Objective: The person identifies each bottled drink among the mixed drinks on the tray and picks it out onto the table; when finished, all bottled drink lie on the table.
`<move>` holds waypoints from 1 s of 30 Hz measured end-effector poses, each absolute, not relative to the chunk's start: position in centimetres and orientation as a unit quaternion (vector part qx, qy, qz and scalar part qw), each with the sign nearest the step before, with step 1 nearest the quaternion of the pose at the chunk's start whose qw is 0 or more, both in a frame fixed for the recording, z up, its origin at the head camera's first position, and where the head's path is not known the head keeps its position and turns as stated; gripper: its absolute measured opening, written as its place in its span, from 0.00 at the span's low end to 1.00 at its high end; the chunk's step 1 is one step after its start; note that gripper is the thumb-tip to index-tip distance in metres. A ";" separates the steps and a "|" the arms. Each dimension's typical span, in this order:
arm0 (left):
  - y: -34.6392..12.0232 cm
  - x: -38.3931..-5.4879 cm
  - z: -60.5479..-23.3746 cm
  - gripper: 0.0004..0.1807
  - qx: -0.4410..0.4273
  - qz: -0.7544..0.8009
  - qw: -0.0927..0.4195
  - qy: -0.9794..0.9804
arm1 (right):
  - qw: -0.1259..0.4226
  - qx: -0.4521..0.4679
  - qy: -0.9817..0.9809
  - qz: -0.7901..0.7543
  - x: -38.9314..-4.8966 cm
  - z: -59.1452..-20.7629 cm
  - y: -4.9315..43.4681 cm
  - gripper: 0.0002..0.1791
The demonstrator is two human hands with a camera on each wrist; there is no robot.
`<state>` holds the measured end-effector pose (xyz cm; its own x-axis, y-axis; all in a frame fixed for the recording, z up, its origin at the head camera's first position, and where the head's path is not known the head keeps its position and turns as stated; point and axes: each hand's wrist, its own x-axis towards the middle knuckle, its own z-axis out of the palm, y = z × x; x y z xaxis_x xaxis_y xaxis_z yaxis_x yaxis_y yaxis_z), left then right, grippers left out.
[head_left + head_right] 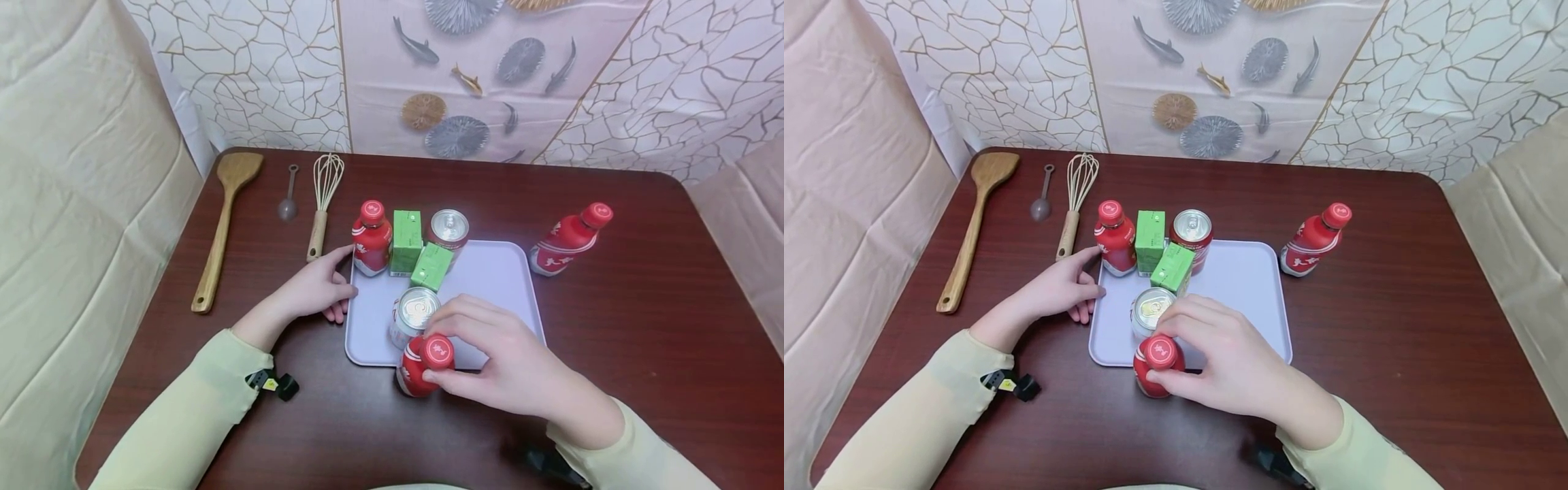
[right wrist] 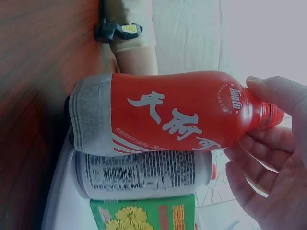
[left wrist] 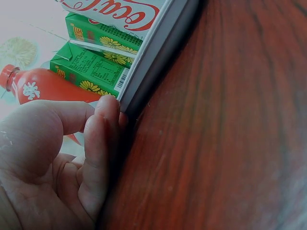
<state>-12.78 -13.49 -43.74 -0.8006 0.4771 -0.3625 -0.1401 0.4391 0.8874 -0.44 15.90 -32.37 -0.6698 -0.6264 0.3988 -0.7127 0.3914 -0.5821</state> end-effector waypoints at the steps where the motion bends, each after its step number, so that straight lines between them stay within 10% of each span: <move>1: -13.5 -12.8 -43.8 0.47 0.106 0.518 0.298 0.795 | 0.060 0.405 -0.831 0.376 -0.4 -32.4 16.1 0.23; 30: -13.4 -12.8 -43.6 0.47 0.107 0.514 0.297 0.798 | 0.131 0.384 -0.849 0.339 0.3 -31.8 21.0 0.20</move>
<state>-12.76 -13.37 -43.57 -0.8007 0.4764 -0.3633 -0.1336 0.4492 0.8834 0.34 20.97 -31.76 -0.6711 -0.5621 0.4833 -0.7404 0.4756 -0.4749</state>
